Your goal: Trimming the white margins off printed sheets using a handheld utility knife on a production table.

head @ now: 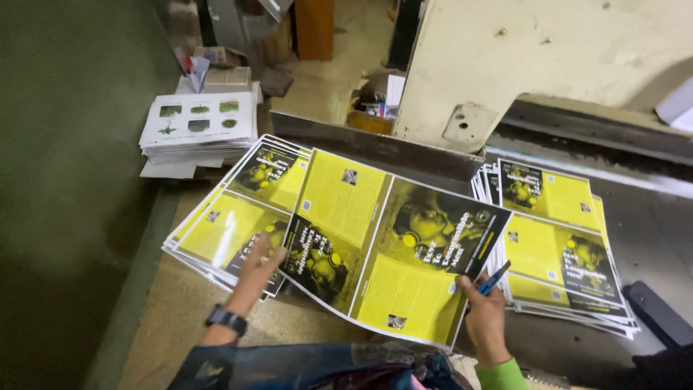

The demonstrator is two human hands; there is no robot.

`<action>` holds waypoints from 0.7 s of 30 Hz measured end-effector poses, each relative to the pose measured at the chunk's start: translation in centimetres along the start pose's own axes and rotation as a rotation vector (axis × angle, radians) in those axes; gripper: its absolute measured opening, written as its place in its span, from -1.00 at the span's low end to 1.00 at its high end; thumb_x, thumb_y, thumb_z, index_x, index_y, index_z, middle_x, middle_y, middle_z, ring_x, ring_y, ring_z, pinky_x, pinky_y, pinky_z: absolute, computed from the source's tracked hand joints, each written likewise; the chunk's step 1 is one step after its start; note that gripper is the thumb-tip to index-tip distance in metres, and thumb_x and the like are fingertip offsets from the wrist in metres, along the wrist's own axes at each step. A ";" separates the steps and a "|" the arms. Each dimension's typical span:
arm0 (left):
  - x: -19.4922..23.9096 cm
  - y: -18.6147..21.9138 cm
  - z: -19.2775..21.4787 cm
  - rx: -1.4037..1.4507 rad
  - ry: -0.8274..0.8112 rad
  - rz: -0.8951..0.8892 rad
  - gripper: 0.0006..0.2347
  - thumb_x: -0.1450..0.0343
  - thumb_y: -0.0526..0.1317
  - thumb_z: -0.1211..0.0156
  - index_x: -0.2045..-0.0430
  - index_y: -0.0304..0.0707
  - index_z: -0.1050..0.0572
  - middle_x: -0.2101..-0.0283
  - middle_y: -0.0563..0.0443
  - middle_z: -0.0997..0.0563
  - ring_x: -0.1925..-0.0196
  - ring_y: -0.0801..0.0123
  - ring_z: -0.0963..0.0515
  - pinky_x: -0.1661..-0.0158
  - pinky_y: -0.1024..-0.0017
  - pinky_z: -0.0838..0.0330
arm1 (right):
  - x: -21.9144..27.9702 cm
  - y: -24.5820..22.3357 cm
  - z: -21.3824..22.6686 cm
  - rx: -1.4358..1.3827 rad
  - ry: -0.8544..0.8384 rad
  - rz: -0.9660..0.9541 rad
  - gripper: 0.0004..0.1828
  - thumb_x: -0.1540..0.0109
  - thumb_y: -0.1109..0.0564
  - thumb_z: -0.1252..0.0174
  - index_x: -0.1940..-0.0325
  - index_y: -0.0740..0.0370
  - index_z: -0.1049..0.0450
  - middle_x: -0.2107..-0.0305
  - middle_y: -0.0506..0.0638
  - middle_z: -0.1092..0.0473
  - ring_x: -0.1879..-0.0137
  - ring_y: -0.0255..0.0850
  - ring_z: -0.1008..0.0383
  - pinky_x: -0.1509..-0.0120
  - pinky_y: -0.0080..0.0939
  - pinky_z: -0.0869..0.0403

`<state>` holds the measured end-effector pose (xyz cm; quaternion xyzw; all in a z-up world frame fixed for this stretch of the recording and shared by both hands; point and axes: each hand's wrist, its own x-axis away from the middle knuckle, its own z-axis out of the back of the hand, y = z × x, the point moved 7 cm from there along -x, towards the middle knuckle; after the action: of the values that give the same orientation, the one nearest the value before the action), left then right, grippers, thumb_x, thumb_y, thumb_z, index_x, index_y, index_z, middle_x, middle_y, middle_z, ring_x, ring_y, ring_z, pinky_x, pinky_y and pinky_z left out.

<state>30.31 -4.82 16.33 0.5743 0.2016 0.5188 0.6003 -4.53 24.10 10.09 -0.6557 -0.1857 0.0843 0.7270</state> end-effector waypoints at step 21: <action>-8.5 -8.3 -8.8 -0.143 -0.200 -0.049 -0.49 -0.35 -0.10 -0.17 -0.21 -0.17 -0.25 -0.27 -0.14 -0.29 -0.30 0.02 -0.29 -0.24 0.01 -0.25 | 2.3 -1.1 7.7 0.154 0.138 0.024 -0.96 -0.27 0.22 -0.11 0.21 0.15 -0.47 0.23 -0.02 -0.48 0.07 -0.17 -0.46 -0.08 -0.04 -0.42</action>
<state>22.91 -6.22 3.59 0.5738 0.1169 0.4571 0.6694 -5.48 31.87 12.13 -0.6044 -0.1203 0.0615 0.7851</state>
